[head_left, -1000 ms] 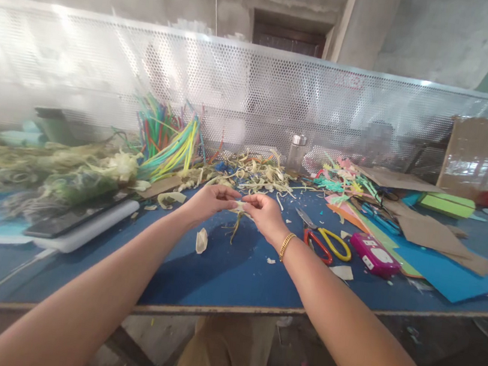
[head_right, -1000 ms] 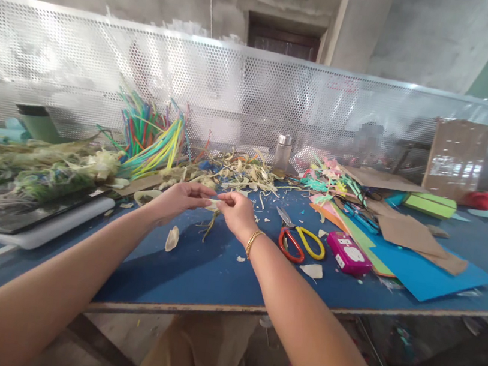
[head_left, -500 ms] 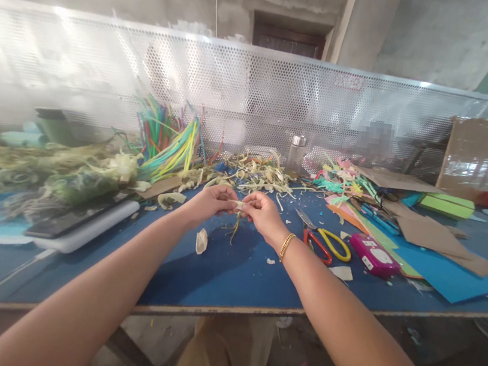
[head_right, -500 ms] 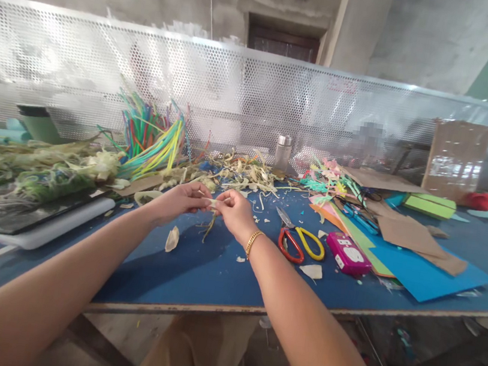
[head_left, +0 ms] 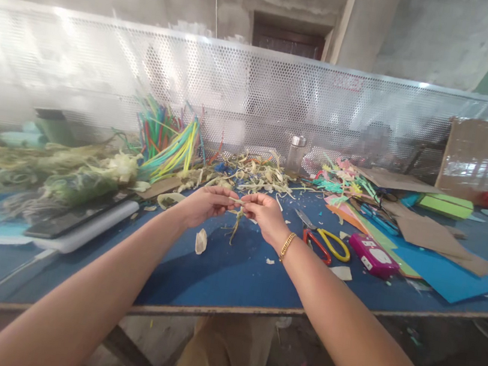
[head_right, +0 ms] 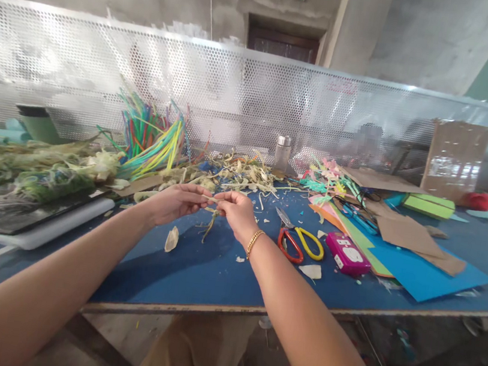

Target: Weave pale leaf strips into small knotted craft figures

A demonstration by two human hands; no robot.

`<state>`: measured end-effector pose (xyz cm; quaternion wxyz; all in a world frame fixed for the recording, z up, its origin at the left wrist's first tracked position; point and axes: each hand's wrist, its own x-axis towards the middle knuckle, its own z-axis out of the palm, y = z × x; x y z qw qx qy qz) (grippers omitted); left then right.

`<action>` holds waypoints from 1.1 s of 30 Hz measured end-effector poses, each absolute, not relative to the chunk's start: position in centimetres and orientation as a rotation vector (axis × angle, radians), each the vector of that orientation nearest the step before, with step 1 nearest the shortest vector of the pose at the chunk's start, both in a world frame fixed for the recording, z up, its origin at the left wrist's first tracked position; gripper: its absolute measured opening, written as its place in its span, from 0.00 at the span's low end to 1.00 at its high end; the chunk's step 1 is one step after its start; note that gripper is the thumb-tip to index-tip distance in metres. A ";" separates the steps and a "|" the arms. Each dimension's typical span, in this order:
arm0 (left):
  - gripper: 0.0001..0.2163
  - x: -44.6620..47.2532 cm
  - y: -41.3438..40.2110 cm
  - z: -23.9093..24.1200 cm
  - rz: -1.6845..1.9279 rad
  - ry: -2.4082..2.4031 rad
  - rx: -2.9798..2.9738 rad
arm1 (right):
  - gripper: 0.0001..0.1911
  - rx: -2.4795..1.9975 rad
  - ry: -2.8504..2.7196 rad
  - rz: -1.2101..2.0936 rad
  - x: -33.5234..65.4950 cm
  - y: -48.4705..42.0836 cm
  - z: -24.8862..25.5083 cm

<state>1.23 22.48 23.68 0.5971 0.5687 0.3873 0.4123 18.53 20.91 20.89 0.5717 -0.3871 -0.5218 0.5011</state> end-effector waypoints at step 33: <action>0.14 1.5 22.7 23.1 1.011 1.088 1.493 | 0.05 -0.973 -1.610 0.602 19.0 21.7 19.5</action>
